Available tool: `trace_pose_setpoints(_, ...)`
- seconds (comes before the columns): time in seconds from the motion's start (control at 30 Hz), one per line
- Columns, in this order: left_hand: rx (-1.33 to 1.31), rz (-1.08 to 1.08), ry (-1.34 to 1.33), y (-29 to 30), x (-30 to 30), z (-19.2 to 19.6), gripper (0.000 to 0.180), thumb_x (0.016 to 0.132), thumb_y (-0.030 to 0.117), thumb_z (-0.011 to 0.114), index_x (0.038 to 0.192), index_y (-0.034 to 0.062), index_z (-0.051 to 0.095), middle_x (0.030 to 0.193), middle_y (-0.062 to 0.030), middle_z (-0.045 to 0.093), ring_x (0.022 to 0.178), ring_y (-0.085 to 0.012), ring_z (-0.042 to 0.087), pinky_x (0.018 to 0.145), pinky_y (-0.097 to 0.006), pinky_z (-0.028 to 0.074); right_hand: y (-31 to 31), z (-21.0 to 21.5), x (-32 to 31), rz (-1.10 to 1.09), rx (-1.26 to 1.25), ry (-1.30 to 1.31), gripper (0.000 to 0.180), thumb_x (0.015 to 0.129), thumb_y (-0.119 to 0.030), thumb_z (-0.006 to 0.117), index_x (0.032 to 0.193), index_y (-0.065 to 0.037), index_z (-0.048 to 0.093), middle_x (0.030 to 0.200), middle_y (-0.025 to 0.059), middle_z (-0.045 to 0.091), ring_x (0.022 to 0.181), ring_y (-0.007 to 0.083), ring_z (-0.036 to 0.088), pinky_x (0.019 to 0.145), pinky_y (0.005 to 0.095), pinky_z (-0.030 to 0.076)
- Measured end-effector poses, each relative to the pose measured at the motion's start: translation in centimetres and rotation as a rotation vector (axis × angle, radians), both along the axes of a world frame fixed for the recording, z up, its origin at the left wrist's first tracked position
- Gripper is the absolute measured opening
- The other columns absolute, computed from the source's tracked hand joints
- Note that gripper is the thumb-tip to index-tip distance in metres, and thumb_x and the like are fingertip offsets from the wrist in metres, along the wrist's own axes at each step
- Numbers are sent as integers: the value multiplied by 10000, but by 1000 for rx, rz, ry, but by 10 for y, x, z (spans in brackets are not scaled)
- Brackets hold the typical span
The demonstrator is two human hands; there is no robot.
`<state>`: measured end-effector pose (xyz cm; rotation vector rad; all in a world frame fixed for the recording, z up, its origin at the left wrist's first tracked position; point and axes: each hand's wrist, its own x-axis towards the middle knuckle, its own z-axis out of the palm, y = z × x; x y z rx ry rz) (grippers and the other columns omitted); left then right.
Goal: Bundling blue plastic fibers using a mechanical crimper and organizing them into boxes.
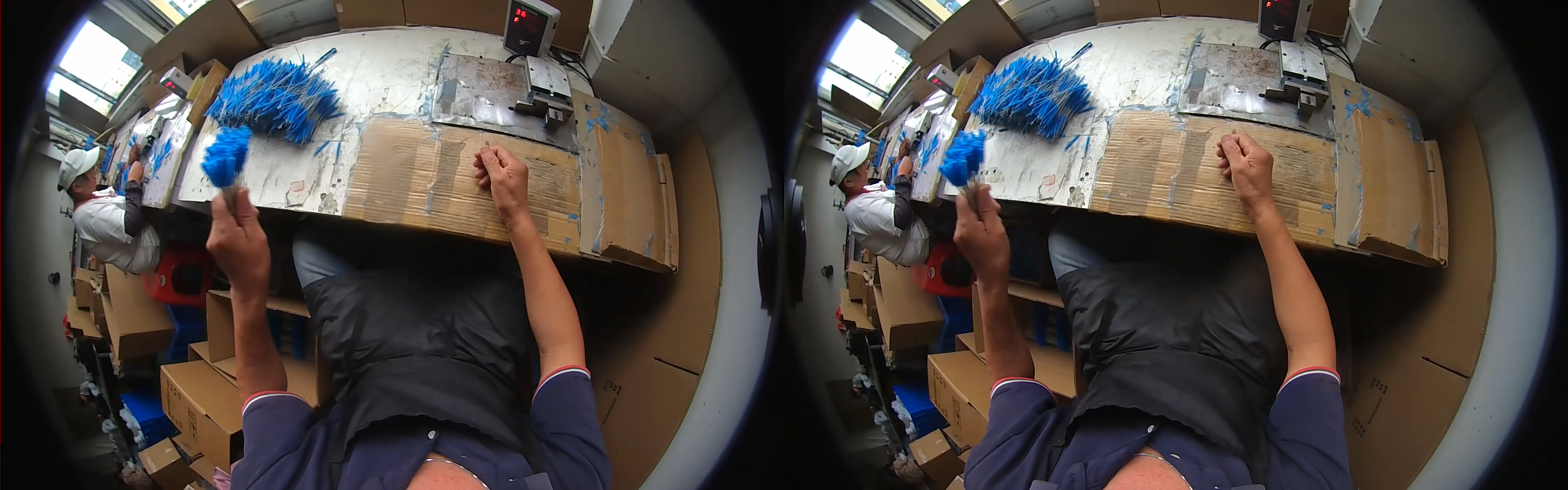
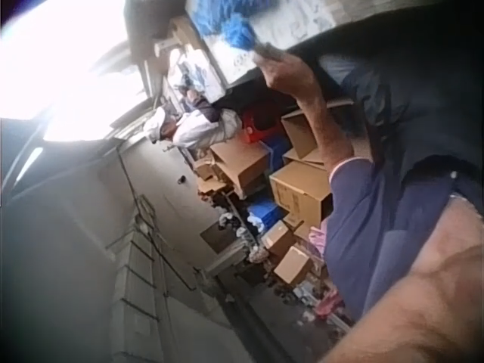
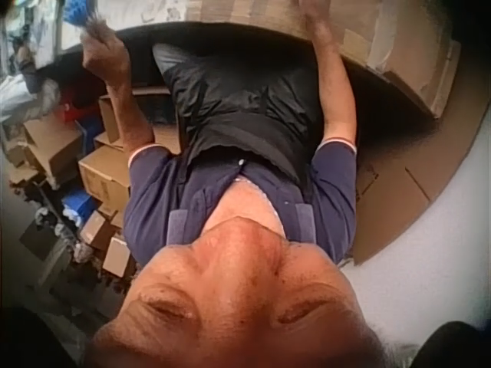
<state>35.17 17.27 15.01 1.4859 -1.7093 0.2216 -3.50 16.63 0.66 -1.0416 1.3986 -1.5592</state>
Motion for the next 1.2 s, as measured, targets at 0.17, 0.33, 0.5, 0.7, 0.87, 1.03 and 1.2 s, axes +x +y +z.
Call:
trace_pose_setpoints(0.17,-333,408,-257,-24,76,3,252,1059,261,579,950,34,570,741,-170,674,674,-392,687,563,-472,522,2,2,5,0,-5,43,224,1046,-199,616,972,-8,706,843,16,675,709,59,602,609,204,488)
trace_pose_setpoints(0.33,434,291,-952,-52,144,-129,197,1069,237,494,968,68,506,757,-138,680,684,-355,721,539,-468,566,-8,-1,13,34,-25,99,190,1028,-181,644,975,-11,710,840,4,672,702,48,589,611,200,480)
trace_pose_setpoints(0.5,-82,534,-621,-77,127,-21,254,1081,302,488,1001,62,510,775,-177,685,653,-387,699,521,-502,550,-2,-1,3,0,3,89,181,1018,-177,659,963,-13,710,832,-6,671,697,41,581,603,202,472)
trace_pose_setpoints(0.7,600,261,-983,-74,181,-142,71,980,129,532,1014,68,543,832,-157,714,705,-366,730,597,-490,585,-11,-5,22,26,-47,218,177,1010,-172,666,936,-18,712,786,-23,655,654,34,563,571,205,452)
trace_pose_setpoints(0.87,63,613,-475,-82,132,-38,232,1091,290,438,1077,65,497,863,-228,704,755,-453,700,622,-566,548,-2,0,4,-9,-2,173,161,1003,-160,671,937,-19,711,777,-26,653,644,34,559,564,208,449)
trace_pose_setpoints(1.03,395,235,-908,-82,164,-125,117,1043,175,470,1014,76,525,882,-186,727,730,-401,722,602,-534,564,-12,-5,15,2,-14,262,154,1002,-158,674,939,-24,713,783,-27,656,652,32,562,572,205,451)
trace_pose_setpoints(1.2,-6,633,-304,-87,131,-63,268,1089,328,448,1049,68,499,768,-228,688,734,-468,699,605,-581,539,-4,-3,6,-23,-13,189,146,998,-152,677,936,-27,719,786,-21,666,649,35,570,570,207,457)
